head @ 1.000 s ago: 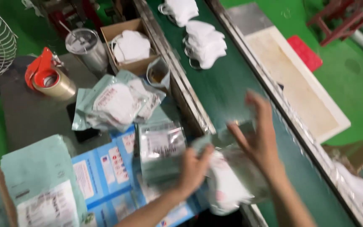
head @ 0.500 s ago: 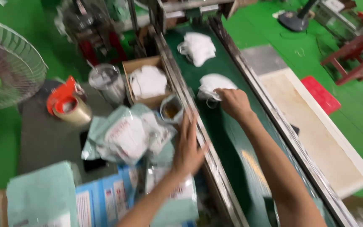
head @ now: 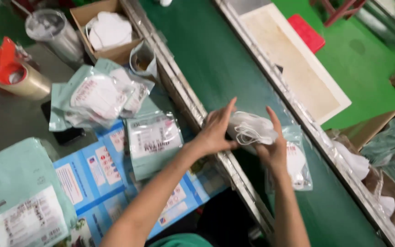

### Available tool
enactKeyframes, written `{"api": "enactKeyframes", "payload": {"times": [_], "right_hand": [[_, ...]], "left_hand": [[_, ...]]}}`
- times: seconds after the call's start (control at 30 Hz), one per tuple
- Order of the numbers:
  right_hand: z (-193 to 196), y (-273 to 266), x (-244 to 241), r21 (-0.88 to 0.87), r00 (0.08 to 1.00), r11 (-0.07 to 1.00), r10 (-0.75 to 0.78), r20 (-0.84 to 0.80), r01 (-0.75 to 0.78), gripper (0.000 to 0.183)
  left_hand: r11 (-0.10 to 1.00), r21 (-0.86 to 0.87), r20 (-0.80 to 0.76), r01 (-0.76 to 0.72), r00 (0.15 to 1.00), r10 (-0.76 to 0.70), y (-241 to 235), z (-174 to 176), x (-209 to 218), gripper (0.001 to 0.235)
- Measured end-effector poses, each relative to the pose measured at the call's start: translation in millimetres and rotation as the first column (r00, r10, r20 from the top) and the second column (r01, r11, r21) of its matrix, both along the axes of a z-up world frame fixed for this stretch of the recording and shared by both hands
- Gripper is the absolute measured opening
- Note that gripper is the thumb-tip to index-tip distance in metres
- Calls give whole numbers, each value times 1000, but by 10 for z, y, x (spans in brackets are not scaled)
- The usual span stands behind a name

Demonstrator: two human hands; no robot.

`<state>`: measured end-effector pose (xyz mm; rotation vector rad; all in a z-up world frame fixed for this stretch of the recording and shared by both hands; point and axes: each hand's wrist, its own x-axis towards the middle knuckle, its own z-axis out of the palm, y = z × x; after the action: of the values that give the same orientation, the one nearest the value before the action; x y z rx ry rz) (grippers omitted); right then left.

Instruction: Packing face masks into individual plastic bags on a manufacturing line.

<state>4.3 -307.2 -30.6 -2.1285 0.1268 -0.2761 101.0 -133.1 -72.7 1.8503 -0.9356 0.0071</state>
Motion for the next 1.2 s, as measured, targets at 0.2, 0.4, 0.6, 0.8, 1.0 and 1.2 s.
{"api": "enactKeyframes", "payload": {"times": [0.2, 0.4, 0.6, 0.8, 1.0, 1.2], "right_hand": [[-39, 155, -94, 99, 973, 985, 123, 194, -145, 104], [-1177, -333, -182, 3, 996, 999, -40, 86, 39, 48], [-471, 9, -85, -159, 964, 977, -99, 248, 142, 31], [-77, 484, -136, 32, 926, 982, -188, 326, 188, 23], [-644, 1214, -166, 214, 997, 977, 41, -69, -25, 15], [-649, 1525, -119, 689, 957, 720, 129, -259, 89, 31]], "left_hand": [[999, 39, -60, -18, 998, 20, 12, -295, -122, 87], [971, 34, 162, -238, 960, 229, 82, -62, -344, 84], [938, 38, 406, -343, 863, 300, 1215, -265, -670, 44], [892, 298, 516, -340, 844, 149, 1939, -471, -667, 14], [870, 363, 541, -334, 836, 95, 1853, -646, -484, 13], [919, 14, 537, -394, 778, 325, 1777, -137, -619, 14]]}}
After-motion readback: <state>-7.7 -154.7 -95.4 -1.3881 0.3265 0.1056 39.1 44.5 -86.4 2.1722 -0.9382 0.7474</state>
